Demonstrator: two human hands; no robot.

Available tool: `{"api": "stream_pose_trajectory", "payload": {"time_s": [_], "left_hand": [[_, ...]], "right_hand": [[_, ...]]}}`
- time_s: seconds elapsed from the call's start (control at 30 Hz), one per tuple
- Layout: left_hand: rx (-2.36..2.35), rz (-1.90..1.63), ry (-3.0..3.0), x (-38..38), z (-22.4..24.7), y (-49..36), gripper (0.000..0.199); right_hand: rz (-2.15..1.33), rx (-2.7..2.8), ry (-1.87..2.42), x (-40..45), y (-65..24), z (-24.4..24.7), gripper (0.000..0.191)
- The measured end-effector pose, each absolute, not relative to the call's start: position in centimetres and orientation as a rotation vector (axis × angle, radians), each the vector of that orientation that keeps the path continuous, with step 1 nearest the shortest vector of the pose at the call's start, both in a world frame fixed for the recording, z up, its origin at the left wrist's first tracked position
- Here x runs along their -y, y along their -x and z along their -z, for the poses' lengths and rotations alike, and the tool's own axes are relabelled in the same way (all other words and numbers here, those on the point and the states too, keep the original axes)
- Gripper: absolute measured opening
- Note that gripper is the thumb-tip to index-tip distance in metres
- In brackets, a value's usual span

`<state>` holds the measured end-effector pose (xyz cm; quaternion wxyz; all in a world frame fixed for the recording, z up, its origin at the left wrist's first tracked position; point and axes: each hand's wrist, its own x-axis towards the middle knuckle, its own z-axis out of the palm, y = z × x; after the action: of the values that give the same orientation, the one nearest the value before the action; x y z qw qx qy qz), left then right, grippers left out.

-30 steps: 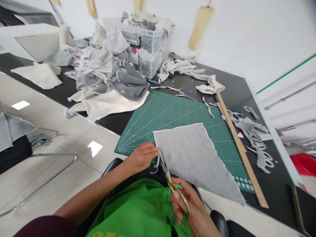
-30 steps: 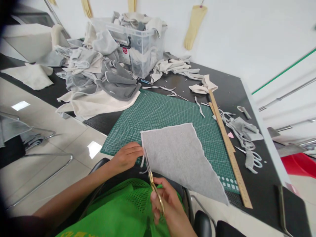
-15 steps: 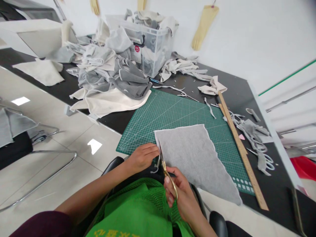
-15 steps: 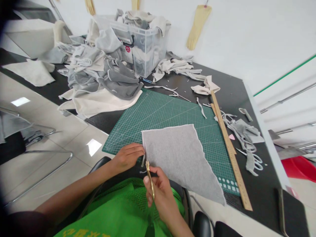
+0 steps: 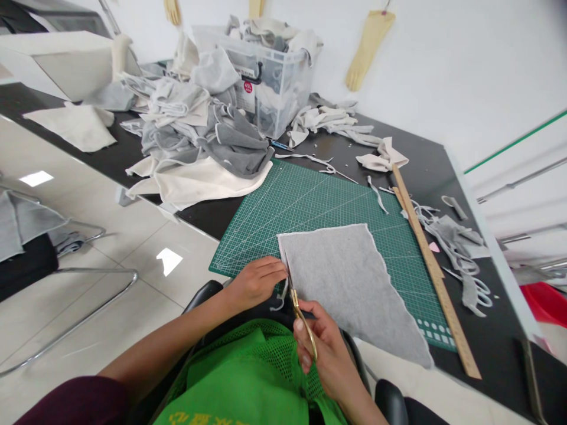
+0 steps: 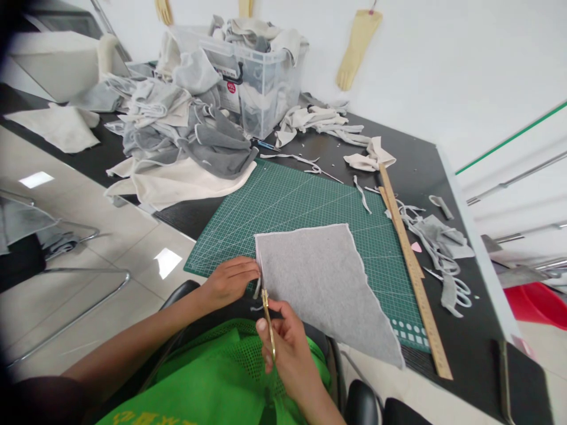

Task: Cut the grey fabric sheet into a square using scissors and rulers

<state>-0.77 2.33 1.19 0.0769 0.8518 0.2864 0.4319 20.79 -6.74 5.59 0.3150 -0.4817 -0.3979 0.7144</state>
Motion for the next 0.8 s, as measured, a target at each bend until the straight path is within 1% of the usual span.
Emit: {"api": "stream_pose_trajectory", "payload": {"time_s": [0.47,0.67,0.8], "left_hand": [[-0.830,-1.284,-2.565,-2.3,-1.2,0.6,0.025],[-0.829,-1.389,-2.529,-2.4,-1.1,0.6,0.025],[-0.817,-1.374,-2.530,-2.4,-1.2,0.6,0.023]], "right_hand": [[-1.905,0.932,1.252,6.2,-20.6,-5.8,0.047],[-1.873,0.965,1.287,5.9,-20.0,-5.8,0.046],[-1.872,0.950,1.292,6.0,-19.8,-5.9,0.047]]}}
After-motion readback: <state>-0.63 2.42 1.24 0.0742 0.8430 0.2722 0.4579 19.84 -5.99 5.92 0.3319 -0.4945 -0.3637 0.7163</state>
